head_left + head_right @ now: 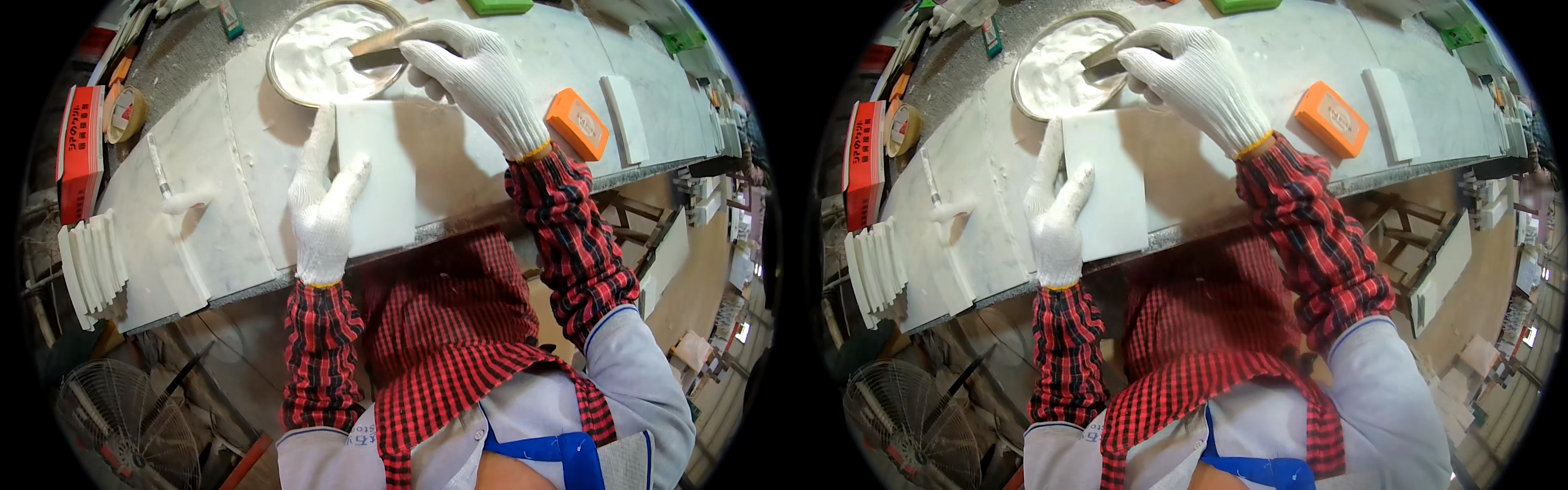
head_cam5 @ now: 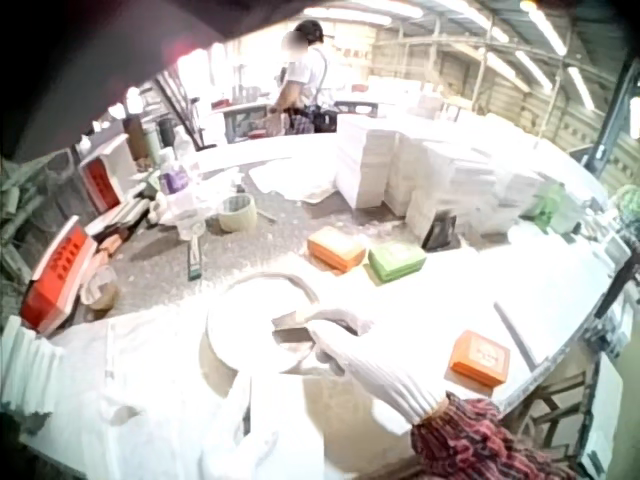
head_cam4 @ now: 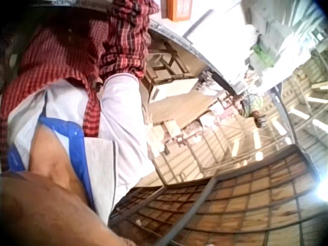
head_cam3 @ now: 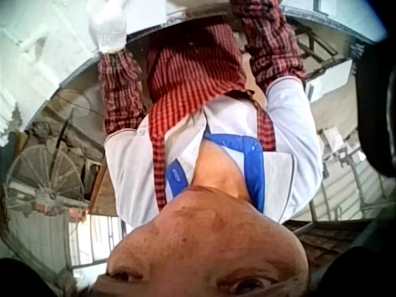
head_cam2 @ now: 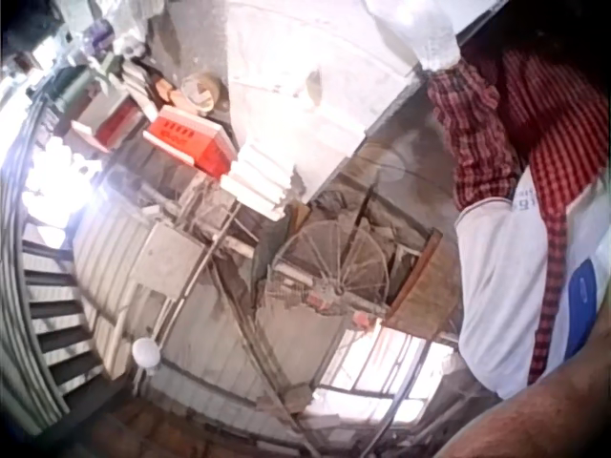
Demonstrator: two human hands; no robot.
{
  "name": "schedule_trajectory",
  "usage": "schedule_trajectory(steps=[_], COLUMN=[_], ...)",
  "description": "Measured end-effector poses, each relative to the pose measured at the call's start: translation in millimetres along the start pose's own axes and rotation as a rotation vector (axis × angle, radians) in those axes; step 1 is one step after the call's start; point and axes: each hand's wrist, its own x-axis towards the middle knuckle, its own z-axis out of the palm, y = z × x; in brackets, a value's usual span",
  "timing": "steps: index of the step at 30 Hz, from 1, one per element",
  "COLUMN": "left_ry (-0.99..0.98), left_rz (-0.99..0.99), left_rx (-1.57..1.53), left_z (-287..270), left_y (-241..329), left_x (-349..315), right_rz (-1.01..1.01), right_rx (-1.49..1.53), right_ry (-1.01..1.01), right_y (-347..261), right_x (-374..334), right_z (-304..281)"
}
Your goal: The person smooths the edges of white rectangular ceramic tiles using an orange sanding block and a metal scraper. The person repeatedly flips the tiles and works on different edges, placing finished pieces aside on the table.
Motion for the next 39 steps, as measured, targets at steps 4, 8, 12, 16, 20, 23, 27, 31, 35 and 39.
schedule_trajectory(steps=[4,8,12,16,20,23,27,31,35,39], left_ry=[0.0,-0.02,-0.047,-0.01,0.004,0.042,0.039,0.033,0.043,0.042], left_rz=[-0.005,0.035,0.073,0.032,-0.061,-0.023,-0.045,-0.034,-0.025,-0.01], left_rx=[-0.018,0.068,0.143,0.084,0.026,0.033,0.036,0.034,0.078,0.128], left_z=[3.2,-3.6,-9.1,-2.2,4.7,3.6,1.2,-1.5,0.7,-1.7], left_y=[0.7,-7.2,-9.6,-2.1,8.9,0.3,-0.6,-5.3,-3.0,-5.5], left_x=[3.3,8.0,9.3,6.5,6.4,6.5,8.5,8.6,7.8,7.3], right_rz=[0.157,0.202,0.261,0.325,0.331,0.317,0.284,0.238,0.221,0.154], right_rx=[0.207,0.284,0.35,0.403,0.422,0.399,0.367,0.332,0.292,0.244], right_ry=[-0.032,0.011,0.014,-0.045,-0.057,-0.075,-0.097,-0.09,-0.078,-0.08], right_y=[1.8,-0.4,-4.4,-14.0,-22.6,-28.4,-25.7,-26.2,-32.2,-34.1], right_x=[5.7,2.7,-0.1,-4.0,-1.2,-0.2,0.2,-1.6,-3.0,-4.8], right_z=[3.1,-1.4,-5.5,-7.6,-5.5,-8.6,-10.7,-10.4,-10.3,-8.6])
